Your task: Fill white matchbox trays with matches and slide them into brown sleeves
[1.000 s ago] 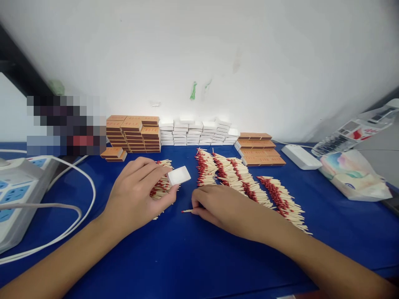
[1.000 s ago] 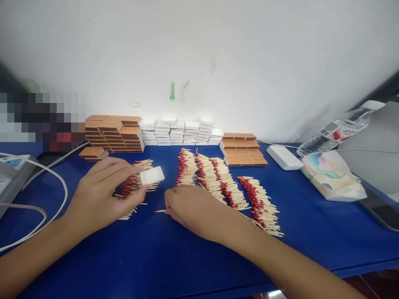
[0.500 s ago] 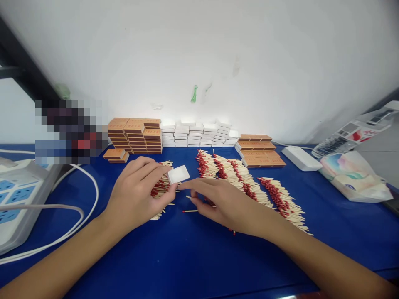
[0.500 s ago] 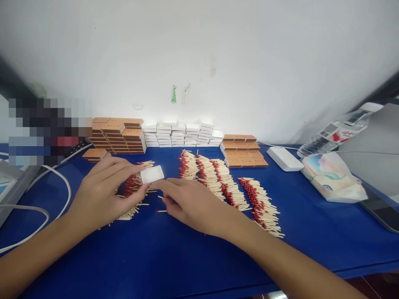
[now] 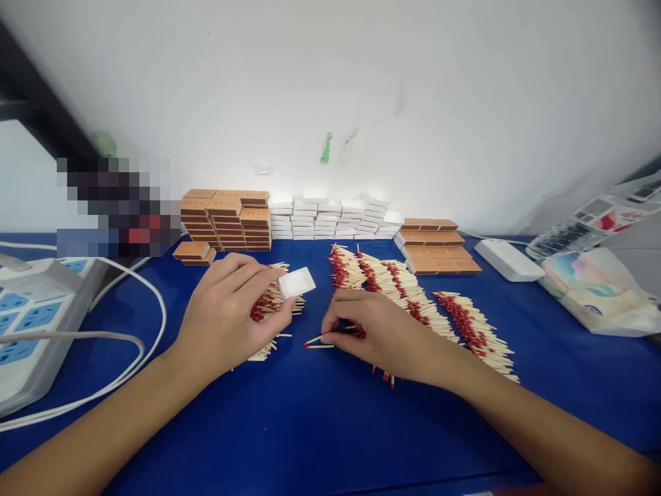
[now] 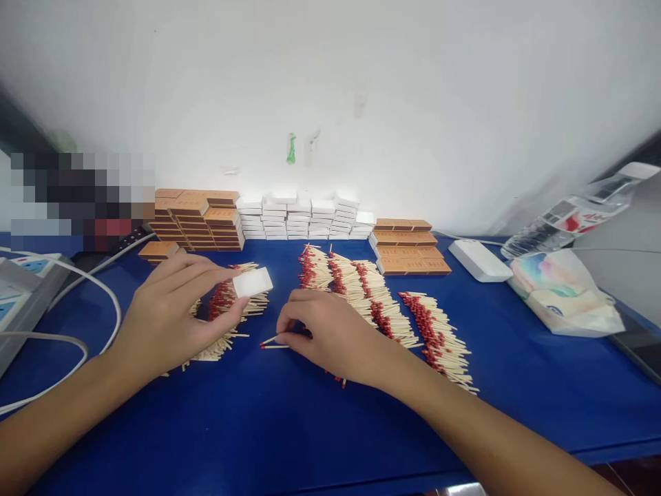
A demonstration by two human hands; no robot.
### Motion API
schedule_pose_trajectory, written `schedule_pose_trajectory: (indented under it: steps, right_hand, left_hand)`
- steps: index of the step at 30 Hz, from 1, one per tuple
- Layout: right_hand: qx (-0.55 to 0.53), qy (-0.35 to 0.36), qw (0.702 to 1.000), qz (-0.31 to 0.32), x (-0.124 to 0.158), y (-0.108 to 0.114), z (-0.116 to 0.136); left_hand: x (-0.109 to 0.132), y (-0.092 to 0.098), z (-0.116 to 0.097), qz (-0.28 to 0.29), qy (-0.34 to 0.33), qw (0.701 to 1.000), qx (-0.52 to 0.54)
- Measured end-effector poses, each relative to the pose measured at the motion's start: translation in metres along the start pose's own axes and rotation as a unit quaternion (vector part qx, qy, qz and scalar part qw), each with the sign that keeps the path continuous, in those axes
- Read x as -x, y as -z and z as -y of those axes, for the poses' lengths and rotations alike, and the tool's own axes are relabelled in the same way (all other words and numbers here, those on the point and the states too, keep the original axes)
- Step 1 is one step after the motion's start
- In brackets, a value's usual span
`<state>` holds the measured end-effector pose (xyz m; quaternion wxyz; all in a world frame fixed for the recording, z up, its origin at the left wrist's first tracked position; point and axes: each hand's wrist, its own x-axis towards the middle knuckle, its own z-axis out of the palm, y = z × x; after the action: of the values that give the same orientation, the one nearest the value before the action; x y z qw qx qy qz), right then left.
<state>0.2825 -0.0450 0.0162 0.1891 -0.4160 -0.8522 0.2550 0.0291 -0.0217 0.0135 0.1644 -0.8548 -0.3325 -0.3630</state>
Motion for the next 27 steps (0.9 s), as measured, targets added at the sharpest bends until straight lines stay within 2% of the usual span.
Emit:
schedule_pose_trajectory:
  steps: [6,19,22,27]
  right_hand:
    - [0.062,-0.008,0.997,0.042,0.007,-0.002,0.000]
    - [0.093,0.031,0.993,0.063,0.008,-0.003,0.004]
    - [0.084,0.037,0.995,0.038,0.007,0.002,0.002]
    - [0.081,0.070,0.992,-0.069,0.005,0.012,-0.009]
  left_hand:
    - [-0.001,0.002,-0.004,0.001,-0.006,1.000,-0.005]
    - [0.004,-0.003,-0.007,0.012,-0.016,1.000,0.013]
    - [0.005,-0.004,-0.007,0.021,-0.021,0.999,0.025]
    - [0.007,-0.006,-0.006,0.038,-0.029,0.998,0.042]
